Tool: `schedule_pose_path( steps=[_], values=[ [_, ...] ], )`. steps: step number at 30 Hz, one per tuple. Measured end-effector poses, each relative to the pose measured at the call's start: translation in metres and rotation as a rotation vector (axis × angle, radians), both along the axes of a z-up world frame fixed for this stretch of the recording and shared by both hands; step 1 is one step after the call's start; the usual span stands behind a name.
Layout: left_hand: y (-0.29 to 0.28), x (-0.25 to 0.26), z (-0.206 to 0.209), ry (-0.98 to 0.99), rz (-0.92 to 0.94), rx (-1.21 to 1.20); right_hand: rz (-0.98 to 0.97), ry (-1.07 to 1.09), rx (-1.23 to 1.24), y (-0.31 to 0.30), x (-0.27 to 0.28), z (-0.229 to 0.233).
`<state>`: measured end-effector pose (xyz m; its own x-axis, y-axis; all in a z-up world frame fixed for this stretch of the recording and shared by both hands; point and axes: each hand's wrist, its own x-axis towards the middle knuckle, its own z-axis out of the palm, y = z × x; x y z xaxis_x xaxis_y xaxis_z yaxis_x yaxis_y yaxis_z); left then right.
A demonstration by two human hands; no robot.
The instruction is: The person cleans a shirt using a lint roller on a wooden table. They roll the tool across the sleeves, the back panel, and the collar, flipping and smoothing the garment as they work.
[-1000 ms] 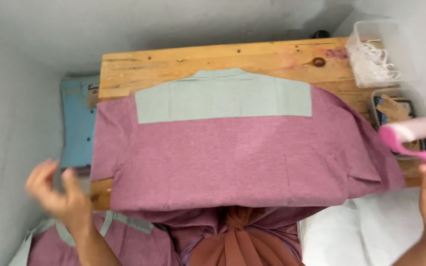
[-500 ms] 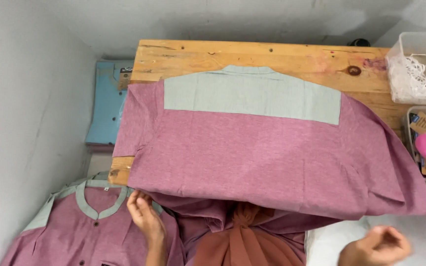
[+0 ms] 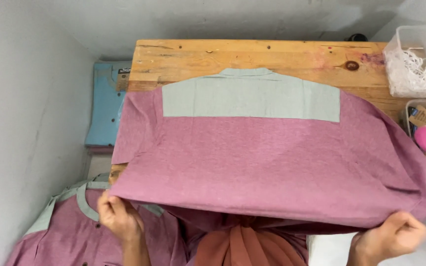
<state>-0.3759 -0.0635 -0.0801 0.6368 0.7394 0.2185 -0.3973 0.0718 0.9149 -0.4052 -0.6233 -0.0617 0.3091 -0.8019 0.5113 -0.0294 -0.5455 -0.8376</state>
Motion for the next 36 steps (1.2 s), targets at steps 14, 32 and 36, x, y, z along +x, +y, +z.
schedule_pose_path(
  steps=[14,32,36],
  values=[
    [-0.007,0.136,0.128,0.217,-0.063,0.284,0.333,-0.212,0.328,-0.025,0.123,0.102],
    [0.001,0.366,0.036,0.587,-0.117,1.302,0.281,0.649,-0.833,-0.034,0.362,0.043],
    [0.006,0.361,0.04,0.62,-0.163,1.251,0.252,0.764,-0.796,-0.025,0.365,0.061]
  ],
)
